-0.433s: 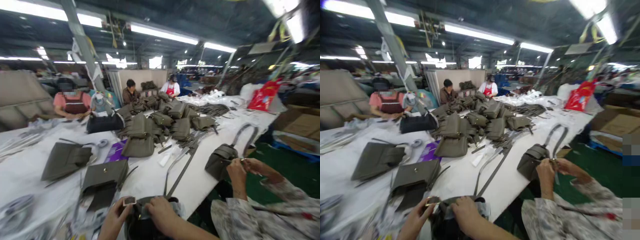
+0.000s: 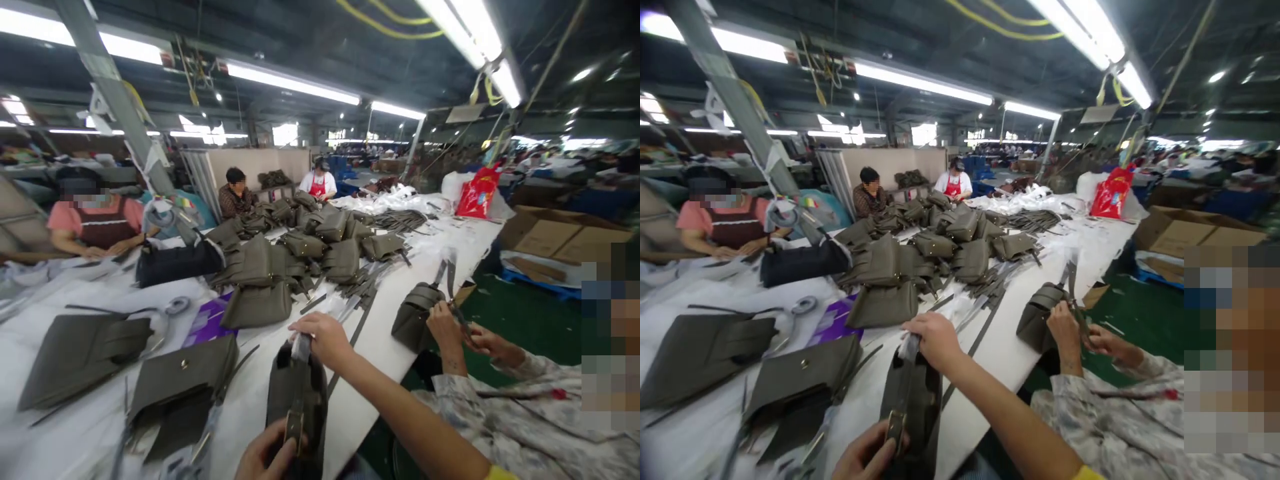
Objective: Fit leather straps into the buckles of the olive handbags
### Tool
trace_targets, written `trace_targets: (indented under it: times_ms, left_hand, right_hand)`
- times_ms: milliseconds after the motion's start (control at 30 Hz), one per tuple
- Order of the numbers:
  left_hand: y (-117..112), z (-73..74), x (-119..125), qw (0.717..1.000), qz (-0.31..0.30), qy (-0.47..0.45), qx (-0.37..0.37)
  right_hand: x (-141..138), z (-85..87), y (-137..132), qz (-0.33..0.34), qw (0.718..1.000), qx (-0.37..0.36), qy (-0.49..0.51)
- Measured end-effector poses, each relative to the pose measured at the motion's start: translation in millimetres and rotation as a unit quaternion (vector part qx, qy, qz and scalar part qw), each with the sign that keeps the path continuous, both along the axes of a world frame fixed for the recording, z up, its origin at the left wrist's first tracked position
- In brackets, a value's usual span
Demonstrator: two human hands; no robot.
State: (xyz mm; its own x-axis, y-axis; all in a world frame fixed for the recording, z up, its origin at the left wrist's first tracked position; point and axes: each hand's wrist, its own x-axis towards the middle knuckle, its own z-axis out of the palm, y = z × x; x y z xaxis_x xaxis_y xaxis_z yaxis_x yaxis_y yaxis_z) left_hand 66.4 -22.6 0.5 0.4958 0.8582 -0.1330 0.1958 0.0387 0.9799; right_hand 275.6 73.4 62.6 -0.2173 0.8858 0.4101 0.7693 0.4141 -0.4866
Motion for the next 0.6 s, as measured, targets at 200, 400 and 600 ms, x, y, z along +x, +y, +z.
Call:
trace_targets:
  times_ms: [200, 400, 600]
  left_hand:
    - [-3, -6.2, 14, 0.997, 0.052, -0.039, -0.037]
    - [-6, -7.1, 12, 0.994, 0.068, -0.077, -0.047]
    - [-7, -0.2, 24, 0.985, 0.149, -0.071, -0.041]
  right_hand:
    - [7, -43.1, -15, 0.006, 0.995, -0.085, 0.046]
    - [13, -59.5, -70, -0.069, 0.965, -0.143, 0.21]
    - [-12, -76.5, -103, -0.02, 0.819, -0.342, 0.461]
